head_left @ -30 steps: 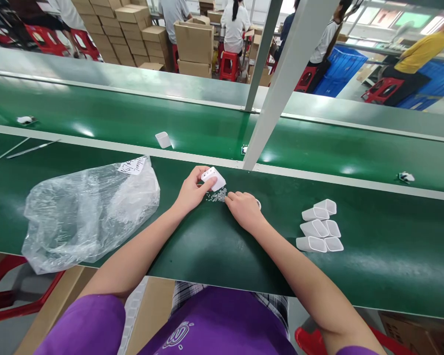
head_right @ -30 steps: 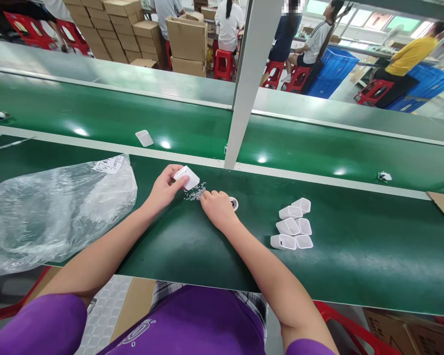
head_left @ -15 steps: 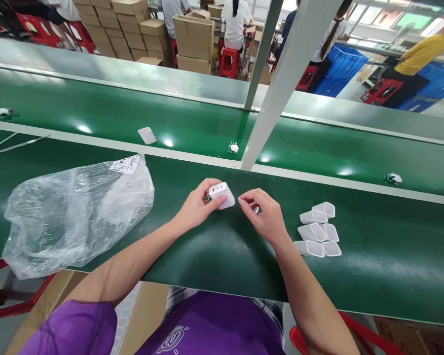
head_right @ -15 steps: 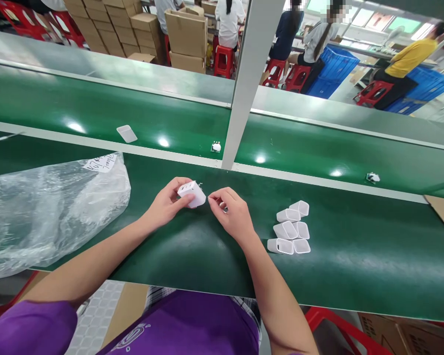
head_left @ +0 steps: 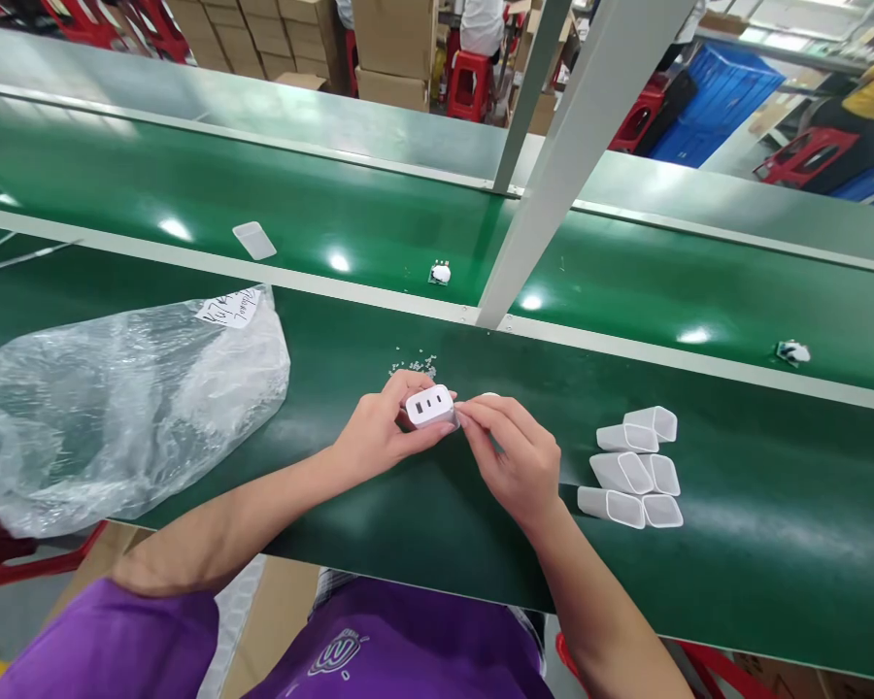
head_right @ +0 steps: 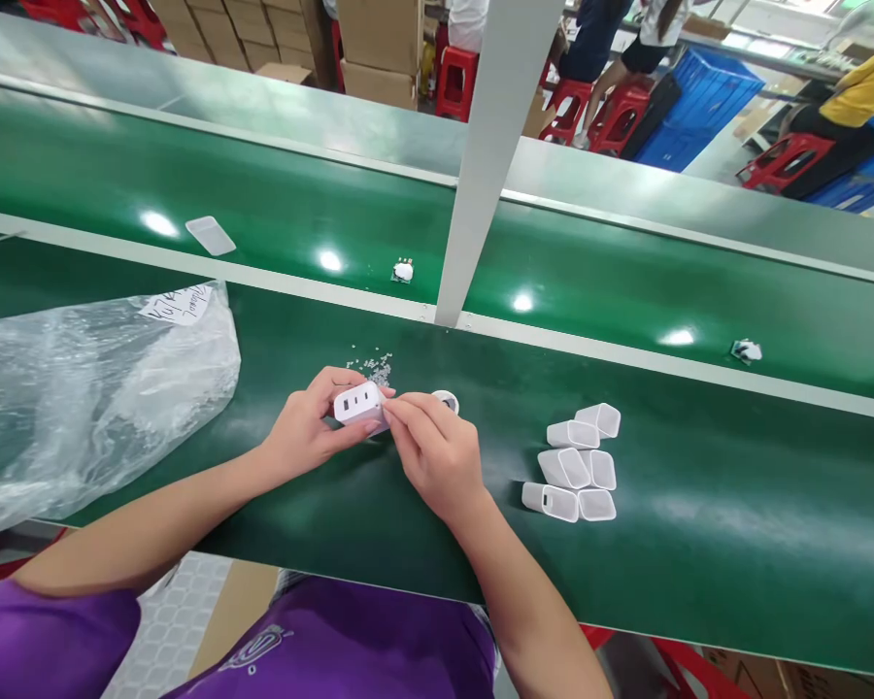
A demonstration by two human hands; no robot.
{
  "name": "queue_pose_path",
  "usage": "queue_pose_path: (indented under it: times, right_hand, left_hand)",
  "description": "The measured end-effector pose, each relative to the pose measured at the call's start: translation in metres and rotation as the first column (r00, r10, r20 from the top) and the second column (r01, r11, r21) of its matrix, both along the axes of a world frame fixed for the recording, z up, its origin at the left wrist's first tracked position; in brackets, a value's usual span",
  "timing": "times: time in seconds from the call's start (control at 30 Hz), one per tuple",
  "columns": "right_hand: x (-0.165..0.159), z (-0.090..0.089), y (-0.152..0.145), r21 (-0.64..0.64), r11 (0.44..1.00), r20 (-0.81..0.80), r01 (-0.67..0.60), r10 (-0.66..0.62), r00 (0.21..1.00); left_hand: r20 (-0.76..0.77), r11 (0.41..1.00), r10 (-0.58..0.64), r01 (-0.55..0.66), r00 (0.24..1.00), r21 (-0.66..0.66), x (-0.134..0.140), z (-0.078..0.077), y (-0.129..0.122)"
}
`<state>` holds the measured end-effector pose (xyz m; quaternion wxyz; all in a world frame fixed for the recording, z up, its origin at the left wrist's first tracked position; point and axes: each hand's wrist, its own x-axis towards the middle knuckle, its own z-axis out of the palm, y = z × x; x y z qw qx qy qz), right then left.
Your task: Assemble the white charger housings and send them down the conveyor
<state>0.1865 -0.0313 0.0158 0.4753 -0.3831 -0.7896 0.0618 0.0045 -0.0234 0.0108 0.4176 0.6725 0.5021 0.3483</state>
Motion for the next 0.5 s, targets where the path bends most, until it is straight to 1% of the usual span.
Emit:
queue_pose_path:
  times: [0.13, 0.23, 0.4, 0.5]
  right_hand:
    - [-0.0024, -0.0036, -0.0012, 0.013, 1.000, -0.025, 0.026, -0.026, 0.999]
    - [-0.0034, -0.0056, -0.0015, 0.023, 0.999, -0.026, 0.044, -0.044, 0.999]
    - [-0.0039, -0.0071, -0.0010, 0.045, 0.998, -0.027, 0.052, -0.051, 0.998]
    - [-0.0040, -0.0082, -0.0006, 0.057, 0.997, -0.019, 0.060, -0.059, 0.998]
  left_hand:
    - [-0.083, 0.998, 0.029, -0.023, 0.996, 0.064, -0.0001, -0.0028, 0.0006]
    - [-0.125, 0.996, 0.008, 0.002, 0.992, 0.084, 0.0010, -0.0025, 0.0003]
    - [-0.151, 0.995, -0.082, 0.090, 0.985, 0.050, 0.0025, 0.0014, -0.0017]
    - [-0.154, 0.994, -0.103, 0.108, 0.983, 0.020, 0.0026, 0.0006, -0.0022]
